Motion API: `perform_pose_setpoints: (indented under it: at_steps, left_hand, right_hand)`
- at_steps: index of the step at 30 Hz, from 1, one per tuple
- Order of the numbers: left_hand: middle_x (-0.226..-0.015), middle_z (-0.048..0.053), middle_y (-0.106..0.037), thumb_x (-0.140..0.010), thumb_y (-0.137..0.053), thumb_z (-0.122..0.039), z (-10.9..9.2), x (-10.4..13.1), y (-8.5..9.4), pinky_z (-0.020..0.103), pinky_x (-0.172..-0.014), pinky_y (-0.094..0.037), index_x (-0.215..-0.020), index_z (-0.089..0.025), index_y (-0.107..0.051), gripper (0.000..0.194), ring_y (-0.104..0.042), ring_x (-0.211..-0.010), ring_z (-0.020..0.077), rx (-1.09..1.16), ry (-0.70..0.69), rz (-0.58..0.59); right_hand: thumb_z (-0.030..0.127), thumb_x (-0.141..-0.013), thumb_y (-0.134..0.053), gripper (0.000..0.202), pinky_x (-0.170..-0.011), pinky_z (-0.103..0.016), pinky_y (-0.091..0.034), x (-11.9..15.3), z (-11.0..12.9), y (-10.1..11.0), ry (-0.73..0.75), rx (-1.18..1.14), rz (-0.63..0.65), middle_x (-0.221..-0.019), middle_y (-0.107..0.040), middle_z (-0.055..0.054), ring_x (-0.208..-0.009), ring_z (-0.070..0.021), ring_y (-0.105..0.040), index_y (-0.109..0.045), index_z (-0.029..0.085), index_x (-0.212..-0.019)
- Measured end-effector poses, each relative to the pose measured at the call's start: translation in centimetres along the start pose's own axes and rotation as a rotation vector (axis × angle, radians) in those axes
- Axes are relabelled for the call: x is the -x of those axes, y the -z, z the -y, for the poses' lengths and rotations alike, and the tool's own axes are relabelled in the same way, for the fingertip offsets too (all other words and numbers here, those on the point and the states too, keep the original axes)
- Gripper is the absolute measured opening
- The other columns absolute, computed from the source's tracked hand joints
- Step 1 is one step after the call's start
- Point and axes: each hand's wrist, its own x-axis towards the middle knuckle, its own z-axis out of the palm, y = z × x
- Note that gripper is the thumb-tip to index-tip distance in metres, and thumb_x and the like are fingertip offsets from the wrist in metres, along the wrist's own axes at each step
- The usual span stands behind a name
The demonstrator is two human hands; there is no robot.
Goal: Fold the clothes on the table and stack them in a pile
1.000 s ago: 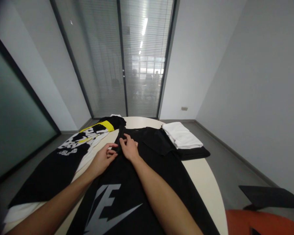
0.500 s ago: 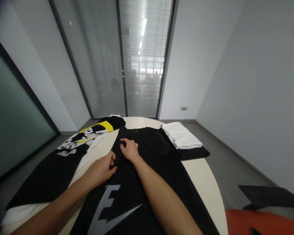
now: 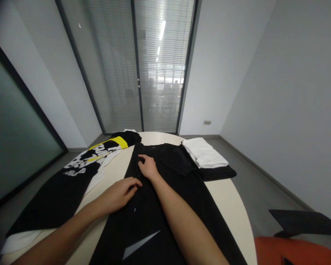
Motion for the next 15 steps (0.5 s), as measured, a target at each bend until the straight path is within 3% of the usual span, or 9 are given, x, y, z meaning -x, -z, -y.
perform_pose_setpoints:
  at_steps: [3,9,15]
  left_hand:
    - [-0.112,0.003,-0.067,-0.089,-0.045,-0.012,0.1,0.4,0.6,0.029,-0.088,-0.046,-0.112,-0.026,-0.068,0.036,-0.064,-0.100,0.0183,-0.023,-0.108,0.141]
    - [-0.102,0.001,-0.064,-0.090,-0.053,-0.019,0.0,0.7,1.4,0.026,-0.082,-0.045,-0.101,-0.026,-0.070,0.022,-0.064,-0.091,0.0165,-0.109,-0.227,0.267]
    - [-0.085,-0.002,-0.064,-0.076,-0.059,-0.013,-1.2,1.1,1.9,0.022,-0.068,-0.042,-0.095,-0.027,-0.070,0.026,-0.061,-0.077,0.0140,-0.175,-0.218,0.384]
  right_hand:
    - [0.018,-0.085,-0.060,0.042,-0.105,-0.039,-0.046,0.0,-0.3,-0.2,0.023,0.020,0.001,-0.120,-0.071,-0.004,-0.113,-0.0214,-0.064,-0.068,0.026,-0.126]
    - [0.018,-0.087,-0.059,0.041,-0.106,-0.042,-0.044,0.0,-0.4,-0.2,0.033,0.045,-0.003,-0.119,-0.071,-0.005,-0.117,-0.0226,-0.061,-0.068,0.026,-0.126]
    - [0.019,-0.086,-0.060,0.036,-0.103,-0.040,-0.046,0.0,-0.4,0.1,0.050,0.033,0.017,-0.112,-0.073,-0.003,-0.111,-0.0218,-0.063,-0.071,0.026,-0.119]
